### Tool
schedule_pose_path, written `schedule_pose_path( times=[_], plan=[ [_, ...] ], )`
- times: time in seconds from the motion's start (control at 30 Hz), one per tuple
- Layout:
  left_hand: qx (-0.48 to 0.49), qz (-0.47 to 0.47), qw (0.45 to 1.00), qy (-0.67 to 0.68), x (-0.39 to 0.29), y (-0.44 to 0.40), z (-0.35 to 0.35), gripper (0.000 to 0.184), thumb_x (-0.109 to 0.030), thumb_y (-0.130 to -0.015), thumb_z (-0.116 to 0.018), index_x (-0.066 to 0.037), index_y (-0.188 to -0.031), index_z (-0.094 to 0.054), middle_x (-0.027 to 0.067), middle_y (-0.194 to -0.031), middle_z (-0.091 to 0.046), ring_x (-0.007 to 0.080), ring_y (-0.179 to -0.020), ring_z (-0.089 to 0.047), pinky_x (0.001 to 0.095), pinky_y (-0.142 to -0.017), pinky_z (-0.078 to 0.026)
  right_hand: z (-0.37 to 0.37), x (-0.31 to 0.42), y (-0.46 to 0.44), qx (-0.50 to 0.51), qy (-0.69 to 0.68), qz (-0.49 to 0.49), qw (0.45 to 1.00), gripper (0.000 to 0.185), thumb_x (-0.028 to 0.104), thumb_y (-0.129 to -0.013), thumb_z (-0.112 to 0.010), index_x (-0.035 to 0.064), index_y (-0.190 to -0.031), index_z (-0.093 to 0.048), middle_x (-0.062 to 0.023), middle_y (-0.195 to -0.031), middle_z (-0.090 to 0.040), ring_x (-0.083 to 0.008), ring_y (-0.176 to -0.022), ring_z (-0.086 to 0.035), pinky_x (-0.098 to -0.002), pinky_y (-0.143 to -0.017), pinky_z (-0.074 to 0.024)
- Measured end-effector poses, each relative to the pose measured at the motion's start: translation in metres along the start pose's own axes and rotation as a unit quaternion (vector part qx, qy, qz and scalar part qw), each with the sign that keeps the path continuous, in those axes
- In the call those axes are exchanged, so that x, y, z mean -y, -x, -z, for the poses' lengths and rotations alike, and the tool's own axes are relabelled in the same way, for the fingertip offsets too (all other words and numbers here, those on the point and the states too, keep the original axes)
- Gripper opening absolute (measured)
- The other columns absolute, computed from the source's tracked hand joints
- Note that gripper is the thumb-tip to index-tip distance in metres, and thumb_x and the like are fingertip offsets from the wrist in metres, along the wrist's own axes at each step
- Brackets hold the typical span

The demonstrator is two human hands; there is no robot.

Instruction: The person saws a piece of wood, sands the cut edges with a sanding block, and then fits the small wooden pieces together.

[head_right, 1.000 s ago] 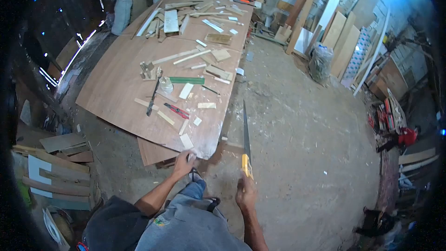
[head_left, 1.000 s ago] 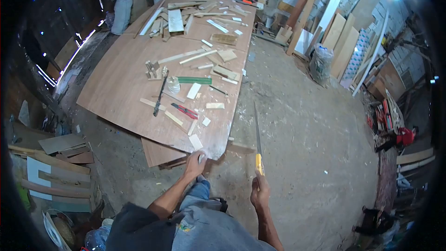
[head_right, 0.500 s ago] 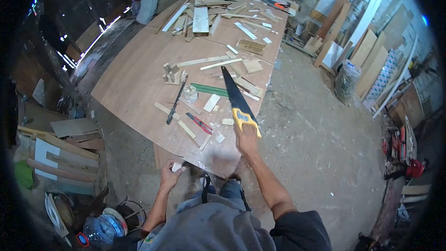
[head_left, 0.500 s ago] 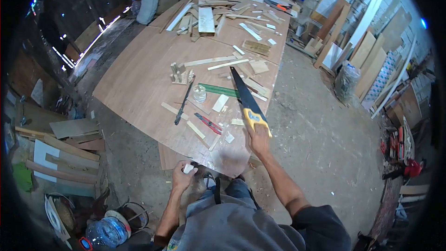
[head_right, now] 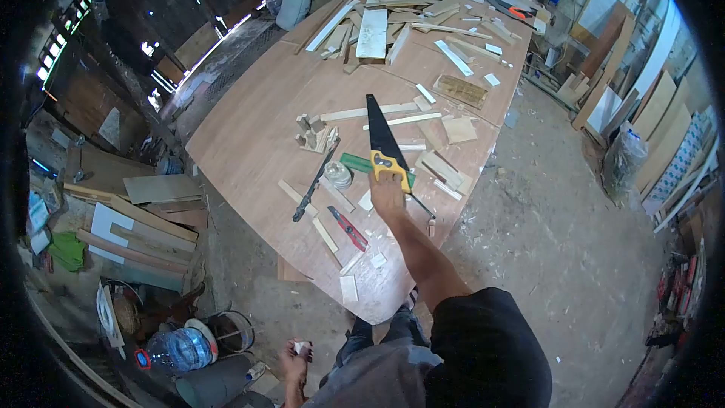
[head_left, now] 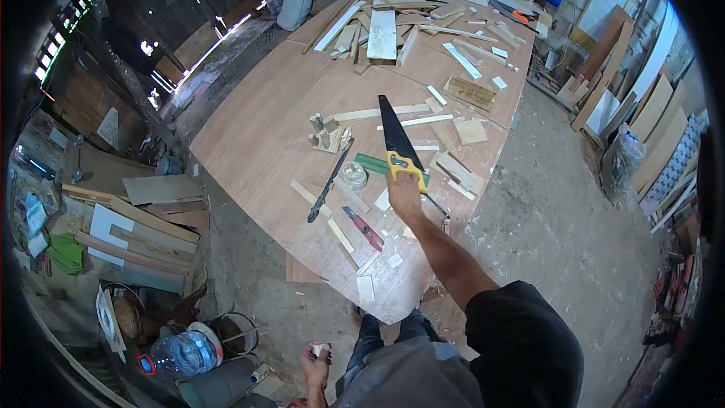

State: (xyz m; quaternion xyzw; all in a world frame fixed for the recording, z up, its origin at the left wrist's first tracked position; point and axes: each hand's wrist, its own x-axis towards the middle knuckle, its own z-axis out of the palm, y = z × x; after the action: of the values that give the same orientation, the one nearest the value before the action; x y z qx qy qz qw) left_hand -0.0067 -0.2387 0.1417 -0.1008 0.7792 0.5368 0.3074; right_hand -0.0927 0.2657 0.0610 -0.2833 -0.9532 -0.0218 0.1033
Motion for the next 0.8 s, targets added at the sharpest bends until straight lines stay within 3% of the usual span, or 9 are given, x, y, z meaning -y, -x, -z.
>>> schedule_pose_path(
  times=[0.17, 0.23, 0.3, 0.37, 0.47, 0.57, 0.67, 0.73, 0.8],
  plan=[
    [0.031, 0.030, 0.999, -0.009, -0.004, 0.017, -0.037, 0.017, -0.003, -0.093, -0.064, -0.004, -0.110, -0.066, 0.0035, -0.084, -0.067, 0.0109, -0.065, -0.059, 0.0254, -0.060, -0.048, 0.000, -0.013, 0.005, -0.020, -0.070, 0.026, 0.997, 0.044, 0.029, -0.092, -0.060, 0.0026, -0.127, -0.057, -0.0199, -0.110, -0.064, -0.0341, -0.104, -0.061, -0.0491, -0.088, -0.0435],
    [0.026, 0.015, 0.999, 0.017, -0.007, 0.011, -0.044, 0.019, -0.003, -0.093, -0.064, -0.004, -0.112, -0.066, 0.0029, -0.085, -0.066, 0.0106, -0.068, -0.059, 0.0254, -0.062, -0.048, 0.011, -0.047, 0.001, 0.033, -0.087, -0.058, 0.994, 0.049, 0.029, -0.091, -0.060, 0.0046, -0.133, -0.053, -0.0209, -0.115, -0.063, -0.0349, -0.109, -0.059, -0.0503, -0.093, -0.0430],
    [0.018, 0.003, 0.999, 0.042, -0.020, 0.011, -0.048, 0.021, -0.003, -0.093, -0.063, -0.003, -0.114, -0.065, 0.0022, -0.087, -0.066, 0.0103, -0.071, -0.059, 0.0253, -0.064, -0.049, 0.017, -0.094, 0.011, -0.049, -0.044, -0.166, 0.984, 0.056, 0.027, -0.089, -0.061, 0.0119, -0.141, -0.049, -0.0215, -0.130, -0.054, -0.0358, -0.124, -0.049, -0.0548, -0.101, -0.0384],
    [0.033, 0.024, 0.995, 0.096, -0.054, 0.011, -0.060, 0.025, -0.007, -0.095, -0.061, -0.003, -0.120, -0.064, 0.0019, -0.096, -0.066, 0.0098, -0.083, -0.060, 0.0257, -0.072, -0.049, 0.043, -0.124, 0.027, 0.023, 0.008, -0.214, 0.977, 0.058, 0.025, -0.085, -0.064, 0.0149, -0.141, -0.049, -0.0209, -0.134, -0.050, -0.0360, -0.129, -0.044, -0.0557, -0.106, -0.0360],
    [0.122, 0.020, 0.968, 0.218, -0.088, -0.004, -0.087, 0.036, -0.013, -0.102, -0.051, 0.002, -0.134, -0.054, 0.0075, -0.115, -0.064, 0.0172, -0.102, -0.061, 0.0321, -0.090, -0.049, 0.023, -0.170, 0.029, 0.110, -0.058, -0.166, 0.978, 0.059, 0.022, -0.084, -0.066, 0.0131, -0.139, -0.049, -0.0210, -0.132, -0.051, -0.0366, -0.127, -0.046, -0.0562, -0.103, -0.0382],
    [0.248, -0.015, 0.925, 0.288, -0.137, -0.020, -0.122, 0.046, -0.019, -0.105, -0.045, 0.004, -0.144, -0.042, 0.0149, -0.124, -0.063, 0.0223, -0.110, -0.063, 0.0338, -0.094, -0.051, 0.025, -0.169, 0.040, 0.095, -0.103, -0.112, 0.984, 0.056, 0.022, -0.084, -0.066, 0.0106, -0.137, -0.051, -0.0235, -0.124, -0.055, -0.0387, -0.119, -0.052, -0.0547, -0.099, -0.0424],
    [0.280, -0.008, 0.897, 0.343, -0.186, -0.023, -0.160, 0.042, -0.012, -0.103, -0.049, 0.002, -0.142, -0.044, 0.0177, -0.126, -0.063, 0.0268, -0.117, -0.063, 0.0340, -0.097, -0.054, 0.078, -0.143, 0.065, -0.104, -0.333, -0.120, 0.929, 0.039, 0.015, -0.088, -0.062, 0.0036, -0.125, -0.057, -0.0240, -0.106, -0.062, -0.0412, -0.098, -0.060, -0.0472, -0.087, -0.0480],
    [0.299, -0.022, 0.889, 0.346, -0.197, -0.029, -0.181, 0.042, -0.008, -0.101, -0.052, 0.001, -0.141, -0.044, 0.0167, -0.125, -0.063, 0.0265, -0.119, -0.062, 0.0334, -0.097, -0.054, 0.064, -0.123, 0.098, -0.147, -0.484, -0.062, 0.861, 0.045, 0.018, -0.090, -0.066, 0.0052, -0.131, -0.054, -0.0137, -0.101, -0.065, -0.0225, -0.087, -0.063, -0.0351, -0.073, -0.0511],
    [0.301, -0.027, 0.883, 0.358, -0.199, -0.033, -0.202, 0.041, -0.002, -0.097, -0.059, 0.000, -0.137, -0.049, 0.0134, -0.120, -0.065, 0.0222, -0.116, -0.063, 0.0309, -0.094, -0.055, 0.204, -0.058, 0.132, 0.032, -0.556, -0.118, 0.822, 0.040, 0.014, -0.095, -0.061, 0.0010, -0.132, -0.052, -0.0038, -0.095, -0.060, -0.0117, -0.081, -0.057, -0.0277, -0.064, -0.0482]
  ],
)
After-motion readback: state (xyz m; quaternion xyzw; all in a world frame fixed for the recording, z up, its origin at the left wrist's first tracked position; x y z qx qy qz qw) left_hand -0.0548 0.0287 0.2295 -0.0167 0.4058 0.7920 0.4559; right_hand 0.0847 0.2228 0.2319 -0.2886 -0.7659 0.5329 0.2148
